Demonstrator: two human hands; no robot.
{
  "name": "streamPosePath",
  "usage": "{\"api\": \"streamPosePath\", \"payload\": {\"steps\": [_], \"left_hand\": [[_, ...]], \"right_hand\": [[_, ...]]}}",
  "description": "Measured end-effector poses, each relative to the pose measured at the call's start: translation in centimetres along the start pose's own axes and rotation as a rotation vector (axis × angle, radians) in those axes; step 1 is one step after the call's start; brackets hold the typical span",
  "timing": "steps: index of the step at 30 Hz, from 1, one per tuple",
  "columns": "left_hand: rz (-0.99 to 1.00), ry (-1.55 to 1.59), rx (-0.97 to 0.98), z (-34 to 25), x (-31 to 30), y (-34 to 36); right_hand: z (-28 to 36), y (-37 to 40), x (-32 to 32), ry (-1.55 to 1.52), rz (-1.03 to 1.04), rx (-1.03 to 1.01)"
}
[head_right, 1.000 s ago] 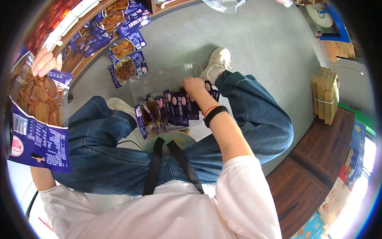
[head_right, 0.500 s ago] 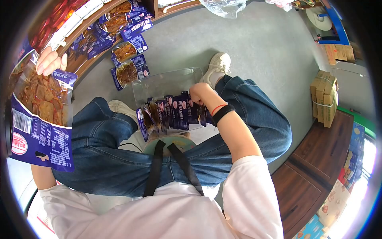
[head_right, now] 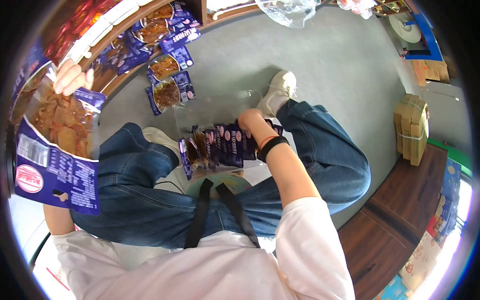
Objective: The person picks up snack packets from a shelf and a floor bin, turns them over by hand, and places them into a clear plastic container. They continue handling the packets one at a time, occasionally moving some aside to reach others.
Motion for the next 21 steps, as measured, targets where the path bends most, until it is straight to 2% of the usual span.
{"api": "streamPosePath", "payload": {"steps": [2,4,6,8,10,12,13,14,16,18,19,20,21], "left_hand": [[-0.048,-0.054,0.056,0.3,1.3,0.3],[-0.066,-0.082,0.097,0.4,2.3,0.6],[-0.096,-0.099,0.150,-0.1,2.5,0.7],[-0.116,-0.126,0.190,-0.2,2.4,0.6],[-0.177,-0.191,0.211,-0.5,1.2,0.4],[-0.339,-0.359,0.210,-0.9,-0.9,0.4],[-0.753,-0.418,0.323,-2.0,-3.7,2.1],[-0.759,-0.604,0.335,-2.6,-3.8,2.8],[-0.928,-0.798,0.314,-1.9,-3.1,2.8],[-0.892,-0.709,0.226,0.0,-1.6,2.0],[-0.861,-0.630,0.148,1.1,-1.3,1.5],[-0.854,-0.626,0.144,1.3,-1.6,1.5],[-0.793,-0.644,0.052,2.0,-1.8,1.4]], "right_hand": [[0.4,0.3,-0.1,0.170,0.026,-0.129],[0.6,1.3,-3.8,-0.004,-0.331,-0.105],[1.9,4.5,-9.0,-0.113,-0.625,-0.295],[2.6,7.4,-13.7,-0.374,-0.775,-0.256],[5.4,15.6,-19.2,-0.655,-0.939,-0.462],[7.7,22.1,-22.6,-1.017,-0.936,-0.705],[8.2,24.8,-23.7,-1.161,-0.895,-0.818],[8.4,26.9,-24.4,-1.306,-0.846,-0.925],[8.3,28.4,-24.3,-1.373,-0.830,-1.054],[8.5,29.4,-23.9,-1.395,-0.780,-1.091],[7.9,29.5,-23.8,-1.415,-0.989,-1.082],[6.8,27.8,-23.2,-1.330,-0.970,-0.880],[5.7,26.6,-23.0,-1.663,-0.869,-0.774]]}}
Point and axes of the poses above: each hand's wrist, its own y-axis away from the middle knuckle, its own x-axis out of the palm, z = x × y, the point moved 8 cm from there along -y, towards the middle knuckle, and after that the axes turned 12 degrees about -z, right-handed, at the moved point
